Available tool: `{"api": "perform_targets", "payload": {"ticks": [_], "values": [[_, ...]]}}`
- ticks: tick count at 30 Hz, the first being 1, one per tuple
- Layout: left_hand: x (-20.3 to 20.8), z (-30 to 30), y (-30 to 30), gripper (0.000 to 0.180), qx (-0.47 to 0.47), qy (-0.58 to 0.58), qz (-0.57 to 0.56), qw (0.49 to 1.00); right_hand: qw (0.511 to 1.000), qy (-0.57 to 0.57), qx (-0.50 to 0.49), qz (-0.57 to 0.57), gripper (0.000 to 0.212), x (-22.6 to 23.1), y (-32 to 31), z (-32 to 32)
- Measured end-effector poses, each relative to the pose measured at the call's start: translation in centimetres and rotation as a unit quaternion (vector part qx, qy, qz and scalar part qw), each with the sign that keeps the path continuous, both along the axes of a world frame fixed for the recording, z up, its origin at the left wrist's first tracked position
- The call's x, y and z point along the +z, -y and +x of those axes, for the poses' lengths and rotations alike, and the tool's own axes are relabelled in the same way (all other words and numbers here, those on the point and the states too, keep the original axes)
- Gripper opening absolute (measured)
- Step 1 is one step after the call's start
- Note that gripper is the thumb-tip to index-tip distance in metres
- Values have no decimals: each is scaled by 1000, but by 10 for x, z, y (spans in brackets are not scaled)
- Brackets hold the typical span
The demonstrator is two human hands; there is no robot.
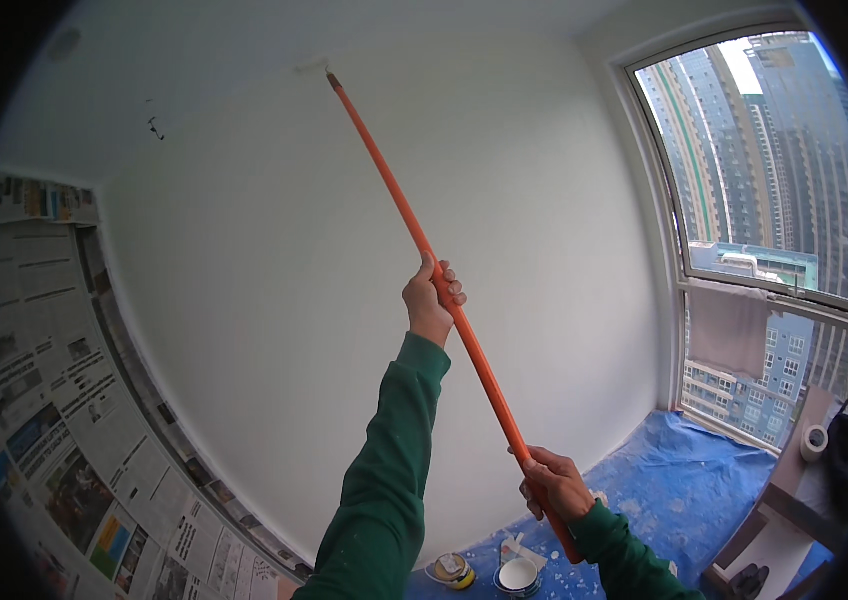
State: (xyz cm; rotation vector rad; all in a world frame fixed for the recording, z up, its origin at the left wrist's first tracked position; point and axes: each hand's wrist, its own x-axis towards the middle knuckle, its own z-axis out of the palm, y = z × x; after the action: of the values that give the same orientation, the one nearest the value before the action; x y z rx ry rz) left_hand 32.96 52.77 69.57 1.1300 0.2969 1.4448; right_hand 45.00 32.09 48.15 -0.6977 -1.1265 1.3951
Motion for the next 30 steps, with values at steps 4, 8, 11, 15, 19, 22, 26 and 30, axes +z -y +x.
{"api": "perform_targets", "payload": {"ticks": [4,8,11,15,19,22,26,30], "values": [[8,8,-8,33,5,-3,-4,1000,1000,-7,-8,3,37,2,-1,6],[7,10,-10,32,23,-2,-13,1000,1000,4,-15,-1,37,8,3,6],[-4,16,-3,30,72,-14,-31,997,999,11,-31,-25,37,-8,9,9],[-30,22,0,28,92,-28,-45,994,996,14,-45,-77,33,-57,44,22],[-70,30,3,28,103,-30,-73,992,987,24,-64,-146,28,-121,85,37],[-118,35,12,29,98,-15,-108,989,970,116,-100,-189,26,-186,122,50],[-185,49,45,31,69,-2,-173,983,940,208,-170,-212,29,-251,178,67],[-273,55,81,34,41,-12,-236,971,907,257,-231,-242,28,-268,236,71]]}}
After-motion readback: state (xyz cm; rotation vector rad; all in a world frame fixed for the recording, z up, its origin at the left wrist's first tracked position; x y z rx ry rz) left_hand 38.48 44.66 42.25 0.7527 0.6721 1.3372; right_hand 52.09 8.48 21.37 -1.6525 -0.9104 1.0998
